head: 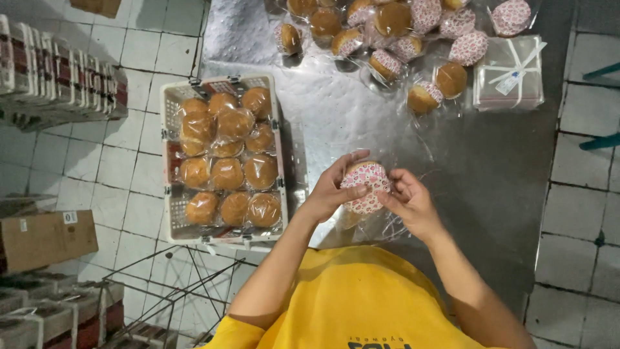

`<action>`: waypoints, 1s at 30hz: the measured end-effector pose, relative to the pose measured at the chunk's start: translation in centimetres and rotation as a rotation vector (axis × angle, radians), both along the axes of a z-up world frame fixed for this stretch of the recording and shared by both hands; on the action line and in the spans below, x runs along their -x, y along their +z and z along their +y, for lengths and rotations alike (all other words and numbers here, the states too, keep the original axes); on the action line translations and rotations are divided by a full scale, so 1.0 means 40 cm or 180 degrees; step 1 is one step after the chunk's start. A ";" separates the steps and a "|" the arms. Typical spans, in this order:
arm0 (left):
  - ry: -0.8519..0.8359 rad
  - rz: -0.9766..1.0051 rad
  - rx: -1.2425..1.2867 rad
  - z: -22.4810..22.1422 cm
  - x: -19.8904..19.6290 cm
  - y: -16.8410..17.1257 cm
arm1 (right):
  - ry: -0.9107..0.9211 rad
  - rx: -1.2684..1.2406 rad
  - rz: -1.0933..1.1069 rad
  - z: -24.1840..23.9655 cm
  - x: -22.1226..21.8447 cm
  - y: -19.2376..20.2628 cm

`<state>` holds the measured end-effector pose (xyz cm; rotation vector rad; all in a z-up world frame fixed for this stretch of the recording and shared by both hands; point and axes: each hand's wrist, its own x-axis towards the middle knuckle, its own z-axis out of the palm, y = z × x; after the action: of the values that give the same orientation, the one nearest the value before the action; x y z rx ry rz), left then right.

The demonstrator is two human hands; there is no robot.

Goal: The person packages individual buns into plastic bags and places them into a plastic crate on a metal table.

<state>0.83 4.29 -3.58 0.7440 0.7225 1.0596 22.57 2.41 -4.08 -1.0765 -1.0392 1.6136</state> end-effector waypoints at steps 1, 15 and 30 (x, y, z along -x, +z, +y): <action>0.0165 0.0060 0.0048 -0.009 0.014 -0.022 | 0.0241 -0.0085 -0.0251 -0.004 -0.004 -0.011; -0.0076 -0.0158 -0.0060 -0.098 -0.004 0.163 | 0.0793 -0.4066 -0.3360 0.199 0.079 0.216; -0.0354 0.0292 -0.0165 -0.093 0.035 0.138 | 0.0506 -0.0605 0.2350 0.187 -0.215 0.011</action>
<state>-0.56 0.59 1.95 0.8722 0.7255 0.9507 31.17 9.87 -3.63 -0.2204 -0.7556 1.7854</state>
